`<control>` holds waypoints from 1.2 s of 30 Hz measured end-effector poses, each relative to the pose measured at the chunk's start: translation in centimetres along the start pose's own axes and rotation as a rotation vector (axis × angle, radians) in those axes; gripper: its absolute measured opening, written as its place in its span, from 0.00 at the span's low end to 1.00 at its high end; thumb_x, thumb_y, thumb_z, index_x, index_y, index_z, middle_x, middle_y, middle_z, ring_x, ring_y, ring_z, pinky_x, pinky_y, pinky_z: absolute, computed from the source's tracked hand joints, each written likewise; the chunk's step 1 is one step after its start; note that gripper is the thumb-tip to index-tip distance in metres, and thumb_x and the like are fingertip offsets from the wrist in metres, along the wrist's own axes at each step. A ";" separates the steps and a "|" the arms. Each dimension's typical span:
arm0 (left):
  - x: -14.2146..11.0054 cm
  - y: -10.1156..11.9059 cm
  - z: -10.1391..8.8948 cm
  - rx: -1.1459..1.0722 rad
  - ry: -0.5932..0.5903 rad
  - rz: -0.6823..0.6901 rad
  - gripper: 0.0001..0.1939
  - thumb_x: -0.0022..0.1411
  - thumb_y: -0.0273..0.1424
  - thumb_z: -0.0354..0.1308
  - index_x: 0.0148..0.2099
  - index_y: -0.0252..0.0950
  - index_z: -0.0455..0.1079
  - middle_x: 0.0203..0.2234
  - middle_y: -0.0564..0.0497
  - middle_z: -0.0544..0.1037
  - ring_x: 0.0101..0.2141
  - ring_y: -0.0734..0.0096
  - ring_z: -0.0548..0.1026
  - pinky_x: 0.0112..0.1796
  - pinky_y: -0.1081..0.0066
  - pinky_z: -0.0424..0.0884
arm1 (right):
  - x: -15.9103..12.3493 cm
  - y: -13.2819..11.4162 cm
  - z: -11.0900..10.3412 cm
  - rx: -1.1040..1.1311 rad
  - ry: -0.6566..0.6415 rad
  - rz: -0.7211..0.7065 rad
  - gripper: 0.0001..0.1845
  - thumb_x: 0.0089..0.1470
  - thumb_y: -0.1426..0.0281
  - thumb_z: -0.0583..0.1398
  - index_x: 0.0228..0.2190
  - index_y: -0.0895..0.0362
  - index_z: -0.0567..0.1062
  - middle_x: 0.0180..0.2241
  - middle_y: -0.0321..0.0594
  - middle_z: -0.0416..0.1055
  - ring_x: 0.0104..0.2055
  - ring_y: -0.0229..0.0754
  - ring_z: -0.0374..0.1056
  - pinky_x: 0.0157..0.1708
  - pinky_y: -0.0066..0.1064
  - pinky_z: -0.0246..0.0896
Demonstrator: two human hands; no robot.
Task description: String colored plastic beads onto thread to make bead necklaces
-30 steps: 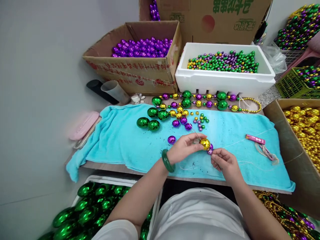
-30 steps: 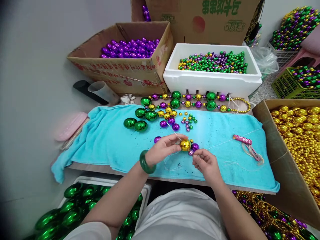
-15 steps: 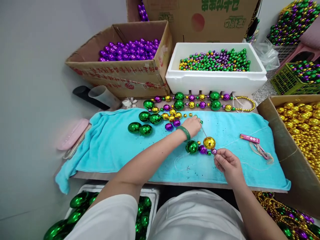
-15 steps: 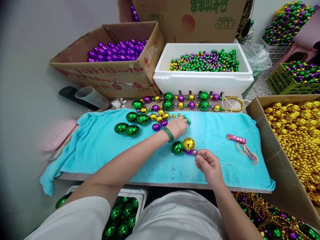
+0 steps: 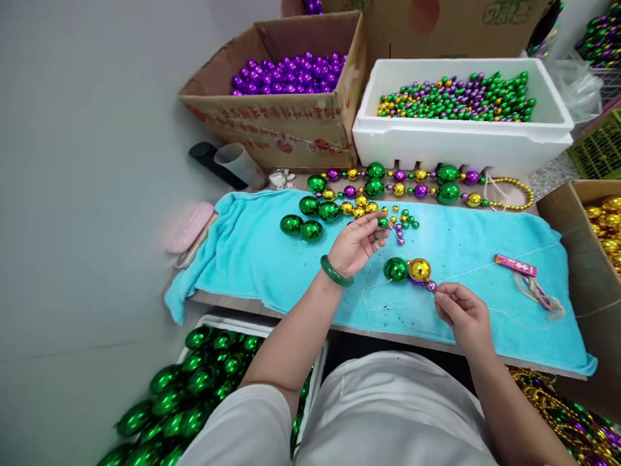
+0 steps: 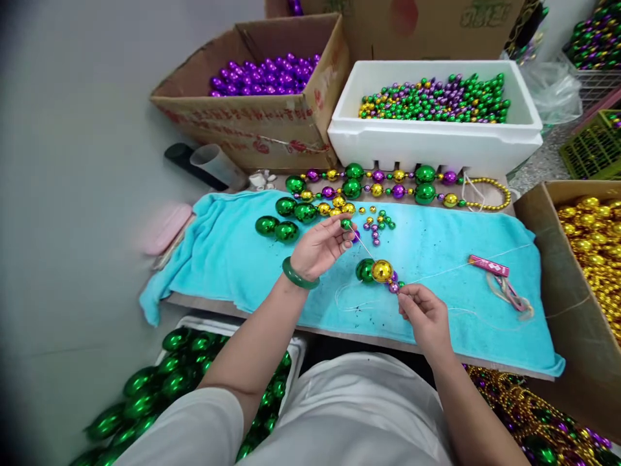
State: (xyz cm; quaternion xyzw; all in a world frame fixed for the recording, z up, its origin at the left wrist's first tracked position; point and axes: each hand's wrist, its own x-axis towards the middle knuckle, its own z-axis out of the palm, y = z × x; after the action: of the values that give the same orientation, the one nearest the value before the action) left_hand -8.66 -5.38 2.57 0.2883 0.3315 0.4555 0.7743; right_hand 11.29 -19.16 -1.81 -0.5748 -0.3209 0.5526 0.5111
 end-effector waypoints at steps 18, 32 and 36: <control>-2.1 0.0 -1.9 0.037 0.170 0.209 0.10 0.50 0.26 0.65 0.38 0.33 0.74 0.30 0.52 0.76 0.29 0.78 0.75 0.29 0.77 0.69 | -0.5 -0.3 1.9 -0.134 -0.036 0.002 0.11 0.46 0.62 0.64 0.28 0.58 0.74 0.17 0.33 0.64 0.20 0.32 0.58 0.19 0.24 0.54; -2.3 0.6 -2.5 0.592 -0.064 0.352 0.28 0.50 0.28 0.65 0.54 0.39 0.65 0.35 0.51 0.75 0.35 0.73 0.72 0.38 0.71 0.69 | 0.2 -0.9 3.2 -0.119 -0.037 0.037 0.12 0.45 0.62 0.64 0.28 0.58 0.73 0.18 0.33 0.65 0.21 0.32 0.58 0.20 0.24 0.54; -2.6 2.5 -4.3 1.179 0.087 0.402 0.13 0.58 0.35 0.57 0.45 0.37 0.72 0.40 0.48 0.73 0.36 0.71 0.71 0.41 0.67 0.68 | 0.6 -1.2 3.6 -0.061 -0.037 0.027 0.12 0.45 0.62 0.64 0.28 0.57 0.72 0.19 0.32 0.65 0.21 0.32 0.58 0.20 0.24 0.54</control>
State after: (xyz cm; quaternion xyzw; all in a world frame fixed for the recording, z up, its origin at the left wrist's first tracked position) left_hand -14.25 -6.00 2.47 0.7051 0.4977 0.3441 0.3699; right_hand 8.17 -17.42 -0.40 -0.5841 -0.3393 0.5598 0.4799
